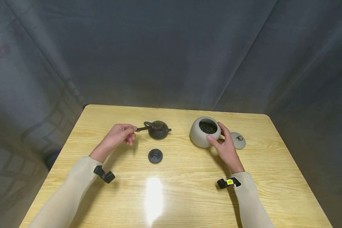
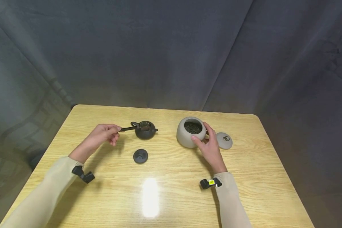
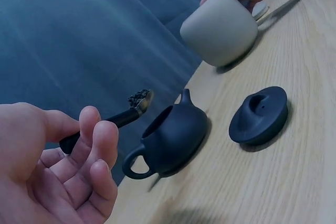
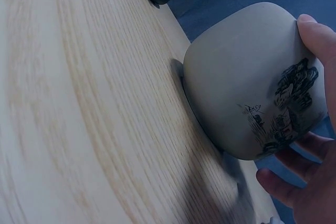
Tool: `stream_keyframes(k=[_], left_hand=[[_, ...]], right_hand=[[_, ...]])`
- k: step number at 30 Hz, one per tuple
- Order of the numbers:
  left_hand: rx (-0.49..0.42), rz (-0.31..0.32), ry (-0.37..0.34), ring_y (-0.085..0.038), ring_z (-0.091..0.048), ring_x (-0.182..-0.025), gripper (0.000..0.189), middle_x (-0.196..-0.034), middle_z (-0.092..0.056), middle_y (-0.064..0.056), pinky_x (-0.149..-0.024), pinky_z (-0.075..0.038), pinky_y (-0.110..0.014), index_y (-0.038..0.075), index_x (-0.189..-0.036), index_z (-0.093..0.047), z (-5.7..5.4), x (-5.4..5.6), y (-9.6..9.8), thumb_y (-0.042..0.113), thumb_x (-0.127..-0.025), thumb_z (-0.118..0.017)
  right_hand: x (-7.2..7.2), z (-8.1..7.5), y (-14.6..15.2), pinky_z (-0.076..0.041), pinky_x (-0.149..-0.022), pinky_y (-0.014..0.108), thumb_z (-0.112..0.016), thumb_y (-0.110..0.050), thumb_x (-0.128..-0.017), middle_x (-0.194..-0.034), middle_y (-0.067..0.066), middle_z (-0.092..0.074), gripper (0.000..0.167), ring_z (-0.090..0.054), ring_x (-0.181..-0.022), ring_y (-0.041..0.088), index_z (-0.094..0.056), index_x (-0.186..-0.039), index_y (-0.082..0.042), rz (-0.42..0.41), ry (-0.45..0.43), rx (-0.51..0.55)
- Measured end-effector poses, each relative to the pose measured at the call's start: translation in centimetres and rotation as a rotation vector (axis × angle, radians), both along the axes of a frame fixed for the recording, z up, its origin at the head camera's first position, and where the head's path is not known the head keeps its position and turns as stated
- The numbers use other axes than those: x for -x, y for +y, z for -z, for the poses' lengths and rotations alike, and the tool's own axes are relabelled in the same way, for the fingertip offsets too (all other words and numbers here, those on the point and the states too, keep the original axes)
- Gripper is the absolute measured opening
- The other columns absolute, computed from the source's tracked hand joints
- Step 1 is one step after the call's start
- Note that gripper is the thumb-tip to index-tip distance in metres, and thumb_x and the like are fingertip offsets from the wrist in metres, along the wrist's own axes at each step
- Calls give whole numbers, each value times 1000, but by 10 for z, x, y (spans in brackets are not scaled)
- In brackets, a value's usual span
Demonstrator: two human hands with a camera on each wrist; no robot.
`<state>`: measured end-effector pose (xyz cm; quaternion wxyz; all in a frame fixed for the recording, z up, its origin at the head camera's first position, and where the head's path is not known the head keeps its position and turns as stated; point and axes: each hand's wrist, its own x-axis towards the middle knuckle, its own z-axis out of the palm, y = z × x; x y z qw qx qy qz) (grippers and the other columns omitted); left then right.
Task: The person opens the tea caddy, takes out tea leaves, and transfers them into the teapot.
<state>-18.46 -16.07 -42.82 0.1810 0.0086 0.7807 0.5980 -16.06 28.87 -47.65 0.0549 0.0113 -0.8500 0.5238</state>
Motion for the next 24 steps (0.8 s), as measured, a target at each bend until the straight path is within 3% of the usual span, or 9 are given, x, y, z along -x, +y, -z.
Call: stream_keyframes(k=[9, 14, 19, 24], left_hand=[[12, -3, 8, -7, -66, -61, 39, -80, -71, -2, -66, -57, -24, -11, -139, -60, 4, 0, 1, 15, -111, -51], [32, -16, 28, -7, -65, -59, 38, -79, -71, -3, -65, -57, -25, -12, -136, -62, 6, 0, 4, 15, -111, -52], [99, -18, 61, -9, -64, -60, 38, -78, -69, -4, -67, -60, -27, -11, -136, -63, 5, -3, 7, 16, -112, -51], [198, -17, 129, -17, -68, -64, 38, -88, -73, -17, -64, -59, -28, -4, -135, -67, 8, -6, 12, 23, -111, -53]], right_hand=[[-2, -1, 0, -42, -111, 39, -74, -31, -102, -168, 16, -36, 86, -41, -147, 31, -23, -171, -21, -2, -9, -5], [-1, -1, -1, -42, -111, 36, -75, -32, -101, -168, 14, -37, 85, -42, -146, 30, -26, -170, -23, 1, -8, -3], [-1, -1, 0, -42, -110, 31, -74, -33, -102, -168, 14, -37, 84, -42, -146, 29, -26, -170, -23, 1, -9, -8], [-1, -1, -1, -42, -114, 41, -74, -32, -102, -168, 15, -36, 84, -42, -147, 30, -25, -170, -23, -1, -8, -6]])
